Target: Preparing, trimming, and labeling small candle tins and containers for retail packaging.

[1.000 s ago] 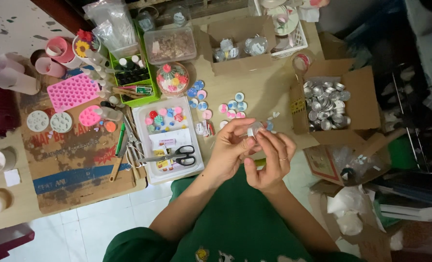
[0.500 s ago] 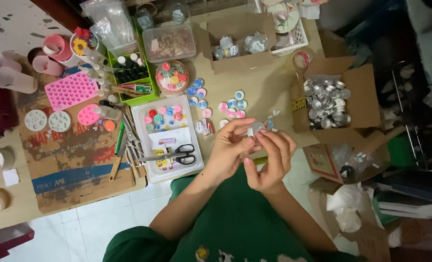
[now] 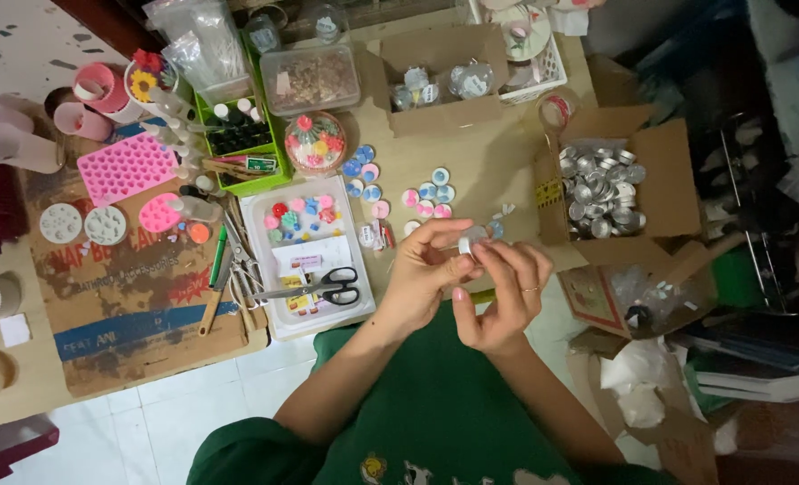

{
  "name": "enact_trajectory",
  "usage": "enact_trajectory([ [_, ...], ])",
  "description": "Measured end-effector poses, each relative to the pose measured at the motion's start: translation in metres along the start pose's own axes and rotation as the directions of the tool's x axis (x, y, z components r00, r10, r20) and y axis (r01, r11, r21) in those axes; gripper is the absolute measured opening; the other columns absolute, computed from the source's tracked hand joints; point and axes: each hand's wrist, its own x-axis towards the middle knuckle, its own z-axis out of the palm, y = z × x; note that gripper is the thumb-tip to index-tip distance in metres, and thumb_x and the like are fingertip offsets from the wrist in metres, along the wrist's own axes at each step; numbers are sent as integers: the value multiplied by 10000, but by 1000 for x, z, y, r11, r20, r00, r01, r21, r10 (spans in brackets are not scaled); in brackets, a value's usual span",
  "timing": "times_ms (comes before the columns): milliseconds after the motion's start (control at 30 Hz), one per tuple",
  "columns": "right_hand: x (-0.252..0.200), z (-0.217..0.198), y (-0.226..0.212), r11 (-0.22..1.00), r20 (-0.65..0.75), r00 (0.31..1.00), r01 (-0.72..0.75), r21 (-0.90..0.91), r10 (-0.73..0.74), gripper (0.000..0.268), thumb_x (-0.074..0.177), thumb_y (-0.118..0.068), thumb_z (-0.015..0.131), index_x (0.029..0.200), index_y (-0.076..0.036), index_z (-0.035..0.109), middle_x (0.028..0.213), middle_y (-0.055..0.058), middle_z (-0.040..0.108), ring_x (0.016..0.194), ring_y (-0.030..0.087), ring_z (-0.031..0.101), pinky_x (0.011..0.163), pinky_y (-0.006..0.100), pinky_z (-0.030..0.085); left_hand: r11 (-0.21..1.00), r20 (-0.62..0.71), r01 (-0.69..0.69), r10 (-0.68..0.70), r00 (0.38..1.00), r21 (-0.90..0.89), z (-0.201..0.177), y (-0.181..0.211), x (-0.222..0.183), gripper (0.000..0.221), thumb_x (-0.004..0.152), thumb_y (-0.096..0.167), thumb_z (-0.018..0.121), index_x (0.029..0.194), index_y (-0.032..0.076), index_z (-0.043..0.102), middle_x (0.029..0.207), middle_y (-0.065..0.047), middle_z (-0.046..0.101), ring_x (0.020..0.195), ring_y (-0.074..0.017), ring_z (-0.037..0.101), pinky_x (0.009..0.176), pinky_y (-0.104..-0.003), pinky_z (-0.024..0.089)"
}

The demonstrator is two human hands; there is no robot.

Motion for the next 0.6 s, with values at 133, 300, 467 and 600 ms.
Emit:
enact_trajectory([
  [133, 2, 0, 2, 1000, -26, 1000, -1, 31, 2, 430, 836, -295, 717, 1105, 38, 750, 1131, 185, 707, 1039, 353, 602, 960, 485, 472, 1000, 7, -5, 5, 1000, 11, -3, -3, 1, 550, 789, 17, 857, 1272, -97, 621, 1134, -249, 701, 836, -309, 765, 725, -427, 691],
  [300, 0, -1, 5, 997, -26, 1000, 3, 80, -1, 423, 827, -285, 713, 1113, 25, 750, 1123, 183, 726, 1022, 352, 610, 949, 497, 469, 1000, 17, -9, 8, 1000, 18, -1, -1, 3, 547, 797, 38, 856, 1272, -94, 621, 1127, -254, 696, 843, -298, 762, 737, -428, 690],
  [467, 3, 0, -1, 998, -25, 1000, -12, 54, 13, 422, 829, -271, 706, 1110, 42, 743, 1158, 183, 708, 1036, 337, 602, 960, 476, 457, 994, 43, -76, 73, 996, 74, 2, 6, 1, 551, 756, -8, 873, 1242, -120, 638, 1127, -248, 709, 893, -307, 756, 741, -432, 690],
  [600, 6, -5, -9, 996, -13, 999, -45, 78, 46, 418, 839, -283, 701, 1109, 32, 743, 1156, 171, 702, 1047, 325, 583, 981, 478, 443, 977, 62, -125, 115, 991, 174, 9, 16, -2, 563, 723, -38, 881, 1227, -116, 644, 1116, -246, 717, 938, -303, 754, 762, -430, 687],
])
